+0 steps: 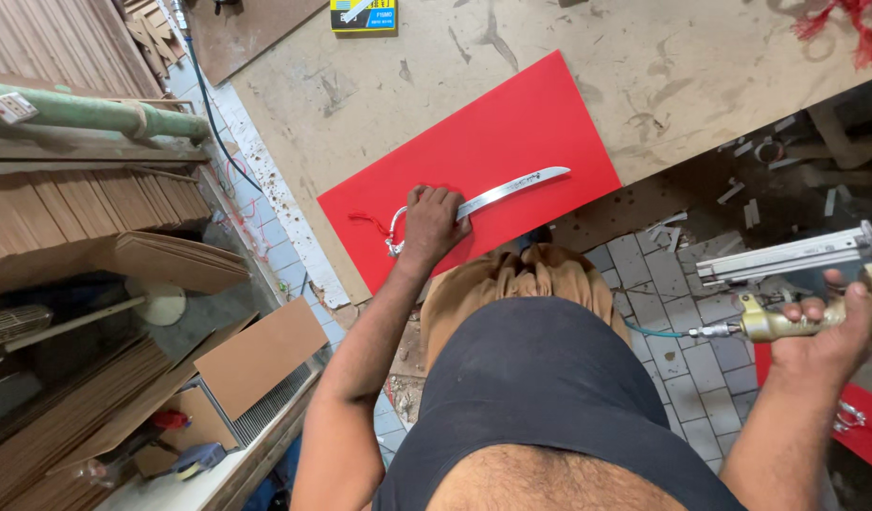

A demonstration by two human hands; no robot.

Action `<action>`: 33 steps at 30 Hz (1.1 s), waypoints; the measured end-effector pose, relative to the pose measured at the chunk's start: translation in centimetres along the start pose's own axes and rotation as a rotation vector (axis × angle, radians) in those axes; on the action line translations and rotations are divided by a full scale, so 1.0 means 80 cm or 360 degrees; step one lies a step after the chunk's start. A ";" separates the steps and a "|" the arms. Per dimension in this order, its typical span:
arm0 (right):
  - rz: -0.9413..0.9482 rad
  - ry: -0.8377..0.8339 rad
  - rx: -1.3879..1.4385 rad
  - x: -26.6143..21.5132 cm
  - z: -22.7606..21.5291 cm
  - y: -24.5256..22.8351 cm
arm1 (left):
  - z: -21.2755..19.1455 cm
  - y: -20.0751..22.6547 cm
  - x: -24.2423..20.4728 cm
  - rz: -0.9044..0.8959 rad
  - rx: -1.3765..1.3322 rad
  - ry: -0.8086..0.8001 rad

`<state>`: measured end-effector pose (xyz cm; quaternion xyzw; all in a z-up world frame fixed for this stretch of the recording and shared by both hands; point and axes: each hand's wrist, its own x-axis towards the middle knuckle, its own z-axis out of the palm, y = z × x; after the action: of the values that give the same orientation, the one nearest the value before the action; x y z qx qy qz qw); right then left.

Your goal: The person places a decorative silver sword and its black scabbard onto a red board, then uses a pneumatic nail gun to fasten them. The person repeats this process with a second sword and scabbard on another red board.

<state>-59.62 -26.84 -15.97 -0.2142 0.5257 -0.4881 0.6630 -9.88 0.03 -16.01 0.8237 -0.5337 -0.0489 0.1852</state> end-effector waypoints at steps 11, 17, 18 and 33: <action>-0.1299 -0.0988 -0.1778 0.015 0.221 -0.014 | 0.006 0.016 -0.007 -0.0130 0.0124 0.0119; -0.1719 -0.1148 -0.2553 0.043 0.322 0.034 | -0.003 0.023 0.000 -0.0109 0.0243 0.0078; -0.1757 -0.1160 -0.2609 0.055 0.339 0.046 | -0.008 0.022 0.005 -0.0106 0.0265 0.0069; -0.1996 -0.1016 -0.2806 0.088 0.354 0.107 | -0.037 -0.068 0.062 -0.0365 0.0168 -0.0065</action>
<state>-30.56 -35.74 -16.14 -0.9488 0.2929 -0.1163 0.0221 -2.29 -1.70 -14.66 0.8867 -0.4415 -0.0583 0.1241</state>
